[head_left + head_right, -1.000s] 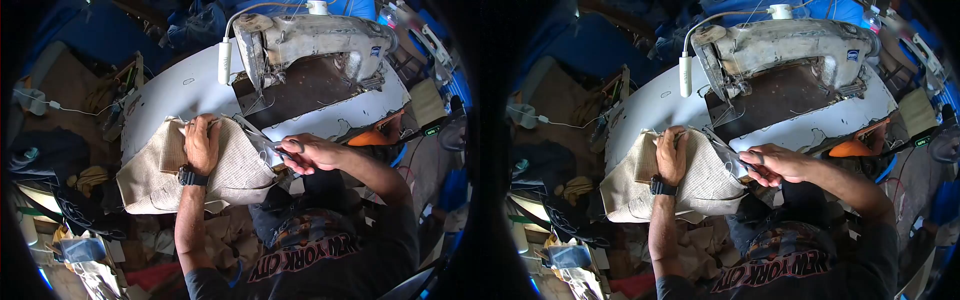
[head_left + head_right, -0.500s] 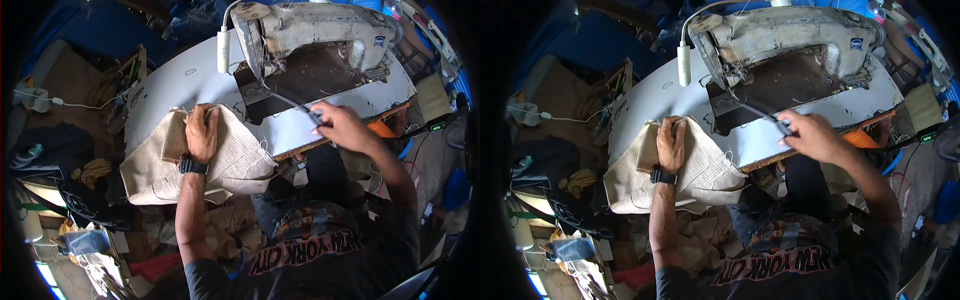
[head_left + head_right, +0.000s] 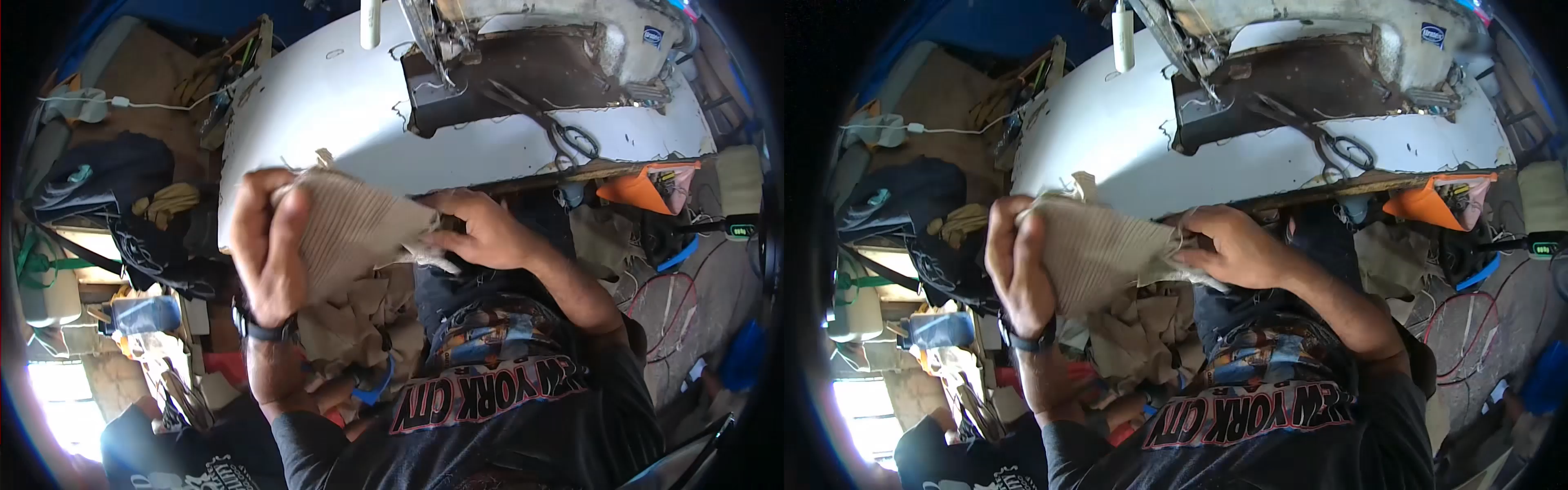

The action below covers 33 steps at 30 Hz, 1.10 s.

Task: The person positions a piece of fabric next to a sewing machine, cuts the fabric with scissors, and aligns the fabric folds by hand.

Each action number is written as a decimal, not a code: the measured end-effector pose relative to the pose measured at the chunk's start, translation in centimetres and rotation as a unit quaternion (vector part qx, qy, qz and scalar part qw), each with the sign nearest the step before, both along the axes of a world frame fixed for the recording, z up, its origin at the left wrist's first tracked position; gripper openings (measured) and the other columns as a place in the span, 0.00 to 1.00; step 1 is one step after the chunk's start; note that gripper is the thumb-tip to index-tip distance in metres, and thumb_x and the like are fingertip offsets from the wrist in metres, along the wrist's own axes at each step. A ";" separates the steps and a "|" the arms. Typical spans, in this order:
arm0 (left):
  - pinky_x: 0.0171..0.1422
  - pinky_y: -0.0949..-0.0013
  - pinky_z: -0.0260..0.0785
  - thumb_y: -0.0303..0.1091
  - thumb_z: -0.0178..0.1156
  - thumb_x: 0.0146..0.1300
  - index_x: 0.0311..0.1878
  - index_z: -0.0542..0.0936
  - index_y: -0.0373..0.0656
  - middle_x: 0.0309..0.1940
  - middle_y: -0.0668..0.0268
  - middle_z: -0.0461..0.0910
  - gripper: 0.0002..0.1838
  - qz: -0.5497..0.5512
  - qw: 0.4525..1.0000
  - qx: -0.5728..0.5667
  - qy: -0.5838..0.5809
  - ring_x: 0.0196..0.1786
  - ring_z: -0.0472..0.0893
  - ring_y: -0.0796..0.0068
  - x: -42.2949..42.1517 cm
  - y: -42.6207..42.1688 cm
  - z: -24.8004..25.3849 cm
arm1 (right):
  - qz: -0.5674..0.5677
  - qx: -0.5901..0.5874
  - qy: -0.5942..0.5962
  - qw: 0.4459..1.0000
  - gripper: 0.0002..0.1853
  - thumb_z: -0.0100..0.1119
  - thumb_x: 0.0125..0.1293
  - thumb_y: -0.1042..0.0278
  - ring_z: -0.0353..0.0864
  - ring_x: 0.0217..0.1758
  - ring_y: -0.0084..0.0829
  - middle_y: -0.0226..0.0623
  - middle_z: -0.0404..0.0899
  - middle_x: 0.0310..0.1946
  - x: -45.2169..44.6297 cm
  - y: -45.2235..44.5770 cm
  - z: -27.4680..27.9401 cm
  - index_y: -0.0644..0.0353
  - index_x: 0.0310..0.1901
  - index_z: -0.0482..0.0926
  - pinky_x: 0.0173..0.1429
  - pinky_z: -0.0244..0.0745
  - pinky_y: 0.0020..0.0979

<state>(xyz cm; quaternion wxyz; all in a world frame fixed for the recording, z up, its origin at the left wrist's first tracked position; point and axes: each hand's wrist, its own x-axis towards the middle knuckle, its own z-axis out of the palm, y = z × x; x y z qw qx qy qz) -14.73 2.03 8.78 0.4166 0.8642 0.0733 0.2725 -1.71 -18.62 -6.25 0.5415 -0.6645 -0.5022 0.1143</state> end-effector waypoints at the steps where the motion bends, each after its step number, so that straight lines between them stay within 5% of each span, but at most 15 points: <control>1: 0.49 0.75 0.62 0.36 0.55 0.79 0.48 0.78 0.39 0.35 0.74 0.74 0.09 -0.017 1.000 0.001 -0.019 0.39 0.69 0.83 -1.5 0.1 0.0 | 0.052 -0.006 0.059 0.997 0.15 0.72 0.69 0.67 0.85 0.47 0.45 0.46 0.84 0.44 0.4 -0.5 0.5 0.67 0.51 0.83 0.54 0.78 0.42; 3: 0.49 0.77 0.62 0.36 0.56 0.78 0.49 0.76 0.41 0.38 0.72 0.75 0.08 -0.002 0.997 -0.059 -0.046 0.40 0.70 0.83 -4.8 0.7 -1.9 | 0.146 -0.002 0.157 0.977 0.05 0.63 0.69 0.79 0.78 0.43 0.29 0.35 0.79 0.38 1.3 -2.6 2.0 0.67 0.45 0.81 0.51 0.74 0.33; 5: 0.48 0.77 0.65 0.33 0.60 0.74 0.51 0.75 0.41 0.41 0.71 0.78 0.09 -0.009 0.980 -0.197 0.010 0.39 0.72 0.84 -7.3 0.2 -5.2 | 0.199 -0.006 0.309 0.930 0.05 0.56 0.63 0.74 0.71 0.37 0.23 0.28 0.74 0.32 3.2 -5.5 3.5 0.68 0.33 0.78 0.41 0.65 0.29; 8: 0.56 0.75 0.69 0.17 0.64 0.70 0.58 0.76 0.42 0.50 0.72 0.78 0.16 -0.054 0.895 -0.415 0.153 0.51 0.76 0.82 -8.9 -1.5 -13.2 | 0.129 -0.062 0.157 0.977 0.13 0.53 0.66 0.65 0.68 0.28 0.26 0.33 0.70 0.25 4.4 -6.1 2.8 0.69 0.31 0.75 0.36 0.65 0.34; 11: 0.67 0.65 0.72 0.19 0.69 0.67 0.69 0.74 0.40 0.63 0.65 0.79 0.28 -0.197 0.871 -0.341 0.295 0.64 0.78 0.73 -8.0 -0.9 -17.3 | 0.180 -0.133 0.119 0.967 0.14 0.52 0.66 0.62 0.69 0.28 0.28 0.35 0.71 0.24 3.8 -5.3 -0.2 0.68 0.34 0.78 0.37 0.66 0.36; 12: 0.66 0.63 0.76 0.26 0.74 0.64 0.70 0.75 0.37 0.59 0.56 0.85 0.32 -0.199 0.901 -0.184 0.337 0.62 0.84 0.67 -7.9 -0.9 -16.7 | 0.183 -0.140 0.122 0.965 0.14 0.52 0.66 0.62 0.69 0.28 0.28 0.35 0.71 0.24 3.4 -5.3 -0.9 0.68 0.34 0.78 0.37 0.66 0.36; 15: 0.58 0.62 0.81 0.33 0.78 0.61 0.67 0.78 0.36 0.49 0.51 0.88 0.31 -0.206 0.910 -0.081 0.350 0.52 0.90 0.59 -6.0 -2.4 -13.7 | 0.171 -0.106 0.189 0.961 0.15 0.51 0.65 0.62 0.71 0.34 0.26 0.34 0.73 0.28 2.9 -5.7 -2.2 0.69 0.35 0.79 0.42 0.66 0.34; 16: 0.51 0.59 0.83 0.36 0.79 0.58 0.60 0.82 0.36 0.41 0.50 0.89 0.29 -0.218 0.944 0.012 0.246 0.45 0.90 0.52 -5.4 -2.6 -14.3 | 0.164 -0.112 0.218 0.955 0.15 0.51 0.65 0.63 0.72 0.36 0.26 0.34 0.74 0.29 2.9 -6.0 -2.6 0.69 0.36 0.80 0.44 0.67 0.34; 18: 0.50 0.60 0.83 0.33 0.80 0.55 0.57 0.84 0.35 0.41 0.51 0.89 0.27 -0.220 0.934 0.056 0.275 0.44 0.90 0.51 -4.4 -2.9 -13.8 | 0.138 -0.092 0.260 0.951 0.15 0.53 0.67 0.63 0.75 0.41 0.27 0.34 0.77 0.34 2.6 -6.4 -3.4 0.69 0.40 0.83 0.50 0.70 0.33; 20: 0.45 0.60 0.81 0.29 0.78 0.53 0.50 0.86 0.35 0.39 0.53 0.89 0.20 -0.222 0.924 0.100 0.295 0.42 0.89 0.51 -3.8 -3.1 -13.9 | 0.141 -0.127 0.207 0.960 0.16 0.59 0.69 0.60 0.77 0.41 0.27 0.35 0.80 0.35 2.3 -6.4 -2.1 0.68 0.41 0.83 0.50 0.72 0.32; 23: 0.45 0.53 0.81 0.30 0.76 0.53 0.52 0.84 0.37 0.42 0.51 0.89 0.22 -0.250 0.914 0.081 0.308 0.44 0.89 0.47 -3.5 -2.7 -13.6 | 0.107 -0.124 0.047 0.985 0.08 0.69 0.70 0.70 0.83 0.41 0.30 0.38 0.85 0.39 1.2 -6.5 -1.3 0.67 0.42 0.86 0.49 0.80 0.34; 25: 0.44 0.59 0.78 0.28 0.75 0.61 0.51 0.83 0.36 0.38 0.53 0.87 0.17 -0.287 0.909 -0.026 0.303 0.38 0.86 0.56 -3.4 -1.9 -13.8 | 0.013 -0.039 0.007 0.999 0.07 0.66 0.75 0.71 0.86 0.45 0.29 0.38 0.87 0.43 1.7 -7.4 -1.6 0.66 0.47 0.88 0.51 0.82 0.30; 26: 0.44 0.61 0.77 0.28 0.74 0.64 0.51 0.83 0.36 0.36 0.54 0.86 0.15 -0.302 0.902 -0.081 0.297 0.36 0.85 0.60 -3.4 -1.6 -13.7 | -0.129 -0.034 0.092 0.987 0.09 0.64 0.76 0.72 0.86 0.45 0.28 0.38 0.88 0.43 1.2 -7.6 -1.1 0.64 0.52 0.87 0.51 0.83 0.29; 28: 0.49 0.66 0.75 0.28 0.72 0.69 0.52 0.82 0.36 0.36 0.61 0.85 0.13 -0.286 0.895 -0.150 0.309 0.40 0.81 0.71 -3.5 -1.4 -14.4 | -0.310 0.050 -0.015 0.949 0.10 0.66 0.74 0.73 0.86 0.43 0.28 0.39 0.86 0.41 1.2 -7.5 -0.2 0.65 0.53 0.85 0.48 0.82 0.31; 33: 0.61 0.67 0.74 0.25 0.70 0.72 0.59 0.80 0.38 0.50 0.66 0.85 0.16 -0.274 0.898 -0.241 0.246 0.54 0.81 0.77 -3.1 -1.8 -15.3 | -0.146 -0.041 -0.231 0.961 0.21 0.80 0.60 0.59 0.83 0.39 0.32 0.35 0.80 0.39 -6.2 -7.1 4.8 0.64 0.48 0.85 0.41 0.82 0.35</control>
